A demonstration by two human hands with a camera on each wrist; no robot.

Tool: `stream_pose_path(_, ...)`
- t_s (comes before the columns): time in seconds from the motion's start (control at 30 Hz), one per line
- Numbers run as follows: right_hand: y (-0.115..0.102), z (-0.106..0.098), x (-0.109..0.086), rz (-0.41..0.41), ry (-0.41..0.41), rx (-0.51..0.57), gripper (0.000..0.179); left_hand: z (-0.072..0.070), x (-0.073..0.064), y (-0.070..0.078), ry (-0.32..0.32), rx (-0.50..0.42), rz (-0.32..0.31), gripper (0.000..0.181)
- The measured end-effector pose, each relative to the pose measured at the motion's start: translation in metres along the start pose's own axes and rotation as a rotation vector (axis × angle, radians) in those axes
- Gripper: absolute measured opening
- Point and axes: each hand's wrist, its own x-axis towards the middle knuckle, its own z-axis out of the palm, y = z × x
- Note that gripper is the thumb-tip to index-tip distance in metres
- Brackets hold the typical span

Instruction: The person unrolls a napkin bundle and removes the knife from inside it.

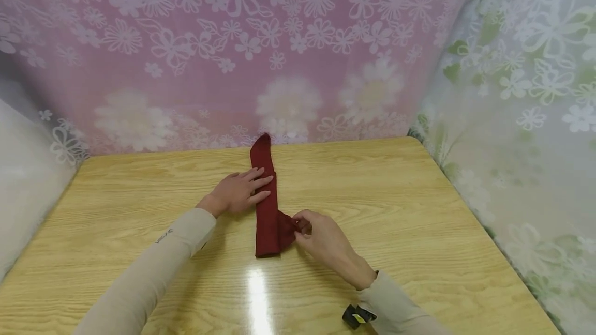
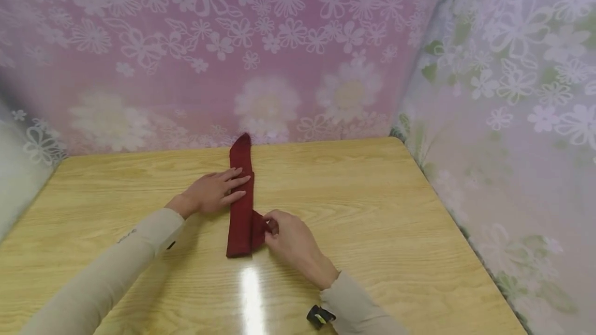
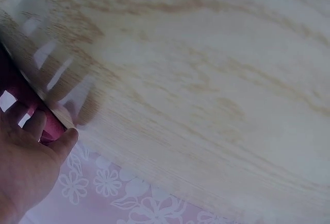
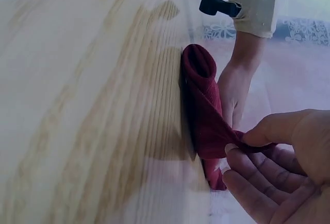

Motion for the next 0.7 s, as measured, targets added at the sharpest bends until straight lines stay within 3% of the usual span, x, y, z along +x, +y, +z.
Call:
stream_pose_path(0.43,0.009,-0.004,-0.002,0.069,0.016,-0.080,0.017,-0.005,-0.002,-0.001,-0.025,-0.009,-0.018,0.058)
stream_pose_path(0.7,0.019,-0.010,-0.004,0.168,-0.067,-0.122,0.018,-0.005,-0.001,-0.001,-0.040,-0.014,-0.017,0.059)
